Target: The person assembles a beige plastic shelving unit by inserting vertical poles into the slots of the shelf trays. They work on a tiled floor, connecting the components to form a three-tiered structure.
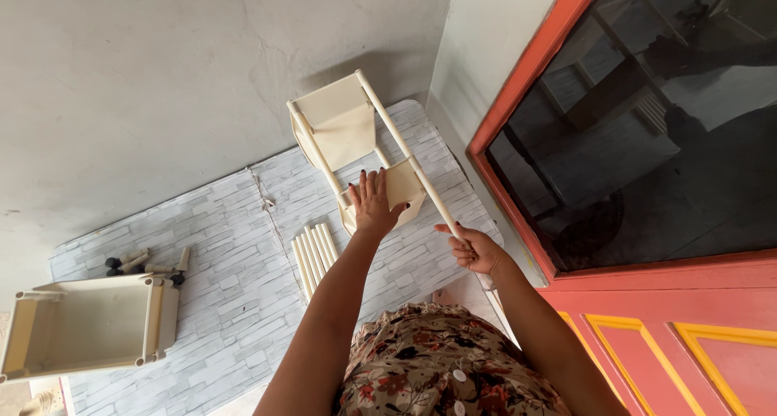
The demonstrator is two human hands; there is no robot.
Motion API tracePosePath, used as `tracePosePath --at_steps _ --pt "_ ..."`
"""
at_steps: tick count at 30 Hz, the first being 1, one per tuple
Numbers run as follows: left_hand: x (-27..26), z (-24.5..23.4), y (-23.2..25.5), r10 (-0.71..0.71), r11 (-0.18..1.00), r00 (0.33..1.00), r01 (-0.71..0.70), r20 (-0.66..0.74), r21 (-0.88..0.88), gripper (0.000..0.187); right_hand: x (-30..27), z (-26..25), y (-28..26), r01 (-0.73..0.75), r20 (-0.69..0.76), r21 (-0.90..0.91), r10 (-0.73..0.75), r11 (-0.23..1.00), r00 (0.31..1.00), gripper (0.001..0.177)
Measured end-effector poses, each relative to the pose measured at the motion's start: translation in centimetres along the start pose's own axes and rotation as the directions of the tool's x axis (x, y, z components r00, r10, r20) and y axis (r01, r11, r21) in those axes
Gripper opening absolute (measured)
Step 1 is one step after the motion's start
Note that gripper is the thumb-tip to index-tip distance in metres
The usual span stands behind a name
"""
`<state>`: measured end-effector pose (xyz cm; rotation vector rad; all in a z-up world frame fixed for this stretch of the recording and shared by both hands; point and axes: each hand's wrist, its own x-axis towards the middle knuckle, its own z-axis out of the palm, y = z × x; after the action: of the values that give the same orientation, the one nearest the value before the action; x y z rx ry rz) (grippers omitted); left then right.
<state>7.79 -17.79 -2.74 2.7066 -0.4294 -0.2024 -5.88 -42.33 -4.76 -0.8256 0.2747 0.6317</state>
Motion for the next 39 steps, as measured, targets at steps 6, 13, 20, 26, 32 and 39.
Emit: tracePosePath --at_steps 6,13,20,26,32,39 --pt "0.0 -0.3 0.3 -0.011 1.0 1.0 0.011 0.021 0.013 0.105 0.9 -0.9 0.8 -0.006 -0.24 -0.173 -0.036 0.985 0.97 0.04" --pt "0.0 -0.2 0.3 -0.015 1.0 0.999 0.014 0.028 0.015 0.105 1.5 -1.1 2.2 -0.022 -0.379 -0.552 -0.228 0.833 0.897 0.04" --pt "0.4 0.4 -0.1 -0.012 1.0 0.999 0.011 0.041 0.028 0.106 1.4 2.0 3.4 -0.262 -0.349 -0.937 -0.659 0.232 0.666 0.03" --pt "0.5 0.4 -0.2 -0.004 1.0 0.999 0.003 0.04 0.025 0.106 1.5 3.2 3.6 -0.38 -0.455 -0.889 -0.601 0.257 0.657 0.033" --pt "0.3 -0.3 0.0 0.002 1.0 0.999 -0.002 0.048 0.009 0.106 2.5 -1.7 3.8 -0.083 -0.413 -0.824 -0.495 0.561 0.764 0.05" --pt "-0.2 -1.4 0.2 0.031 1.0 0.999 -0.031 0.028 -0.005 0.106 1.3 -0.5 1.6 -0.065 -0.505 -0.387 -0.153 0.92 0.849 0.043"
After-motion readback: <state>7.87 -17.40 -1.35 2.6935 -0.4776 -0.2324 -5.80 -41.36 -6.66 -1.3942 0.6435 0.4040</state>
